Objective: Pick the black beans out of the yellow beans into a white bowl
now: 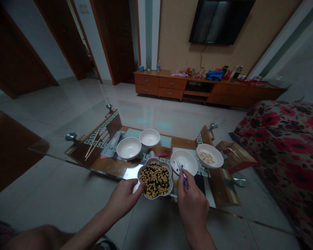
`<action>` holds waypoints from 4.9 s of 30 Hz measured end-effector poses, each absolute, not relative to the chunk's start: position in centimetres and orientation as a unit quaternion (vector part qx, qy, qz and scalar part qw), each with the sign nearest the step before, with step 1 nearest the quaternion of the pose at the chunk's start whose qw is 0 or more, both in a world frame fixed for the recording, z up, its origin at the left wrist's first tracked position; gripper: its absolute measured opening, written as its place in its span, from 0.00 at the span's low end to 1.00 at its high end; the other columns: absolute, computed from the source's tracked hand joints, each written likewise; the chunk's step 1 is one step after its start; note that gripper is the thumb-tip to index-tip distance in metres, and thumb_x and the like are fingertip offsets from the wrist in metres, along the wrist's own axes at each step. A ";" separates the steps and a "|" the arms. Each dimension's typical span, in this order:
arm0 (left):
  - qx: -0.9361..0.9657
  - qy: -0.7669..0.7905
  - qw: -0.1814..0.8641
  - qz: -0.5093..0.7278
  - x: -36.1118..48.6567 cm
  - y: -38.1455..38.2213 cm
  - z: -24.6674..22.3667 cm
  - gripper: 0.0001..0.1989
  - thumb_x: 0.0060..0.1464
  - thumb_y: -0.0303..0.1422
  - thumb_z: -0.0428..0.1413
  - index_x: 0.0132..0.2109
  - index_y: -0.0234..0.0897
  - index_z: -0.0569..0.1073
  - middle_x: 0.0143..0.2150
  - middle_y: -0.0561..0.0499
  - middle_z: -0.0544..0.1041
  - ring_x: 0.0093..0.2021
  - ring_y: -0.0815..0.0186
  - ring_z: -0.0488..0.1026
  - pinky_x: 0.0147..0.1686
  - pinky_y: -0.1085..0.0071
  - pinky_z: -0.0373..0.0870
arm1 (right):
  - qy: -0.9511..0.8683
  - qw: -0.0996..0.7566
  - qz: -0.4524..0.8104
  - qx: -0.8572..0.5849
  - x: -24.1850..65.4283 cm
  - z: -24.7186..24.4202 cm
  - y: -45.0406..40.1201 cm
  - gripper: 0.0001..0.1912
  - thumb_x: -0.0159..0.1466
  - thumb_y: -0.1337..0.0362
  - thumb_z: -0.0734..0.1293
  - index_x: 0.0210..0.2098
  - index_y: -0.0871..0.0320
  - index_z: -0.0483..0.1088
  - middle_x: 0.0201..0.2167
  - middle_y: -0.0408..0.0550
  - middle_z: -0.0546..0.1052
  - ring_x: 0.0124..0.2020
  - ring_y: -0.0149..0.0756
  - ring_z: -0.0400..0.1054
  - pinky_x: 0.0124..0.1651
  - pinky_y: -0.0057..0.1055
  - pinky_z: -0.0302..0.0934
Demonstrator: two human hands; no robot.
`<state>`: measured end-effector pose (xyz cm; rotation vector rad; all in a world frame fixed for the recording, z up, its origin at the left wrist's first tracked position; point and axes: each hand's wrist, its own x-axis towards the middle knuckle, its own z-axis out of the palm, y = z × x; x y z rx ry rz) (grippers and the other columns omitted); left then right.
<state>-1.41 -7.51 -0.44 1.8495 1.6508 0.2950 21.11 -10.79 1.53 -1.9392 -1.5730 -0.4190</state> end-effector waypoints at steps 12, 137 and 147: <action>0.705 0.625 0.314 0.119 -1.4 -7.5 -0.6 0.24 0.67 0.47 0.48 0.30 0.36 0.76 0.29 0.46 0.80 0.31 0.61 0.74 0.29 0.68 0.49 | -0.753 0.329 -0.027 -0.569 20.8 -0.5 -11.0 0.17 0.74 0.60 0.59 0.46 0.59 0.78 0.36 0.49 0.85 0.30 0.32 0.79 0.34 0.24 0.68; 0.702 0.628 0.311 0.127 -1.5 -7.6 -1.0 0.24 0.66 0.47 0.49 0.30 0.36 0.77 0.28 0.48 0.79 0.30 0.63 0.74 0.29 0.67 0.48 | -0.689 0.212 -0.069 -0.690 20.7 -2.2 -10.8 0.20 0.73 0.57 0.58 0.47 0.53 0.81 0.35 0.48 0.85 0.28 0.35 0.79 0.28 0.27 0.63; 0.703 0.628 0.310 0.124 -1.5 -7.6 -0.9 0.23 0.66 0.47 0.50 0.30 0.36 0.76 0.27 0.49 0.77 0.29 0.64 0.72 0.29 0.68 0.47 | -0.715 0.239 -0.090 -0.651 20.6 -1.0 -10.6 0.22 0.75 0.59 0.56 0.45 0.56 0.81 0.36 0.49 0.85 0.28 0.34 0.79 0.27 0.26 0.65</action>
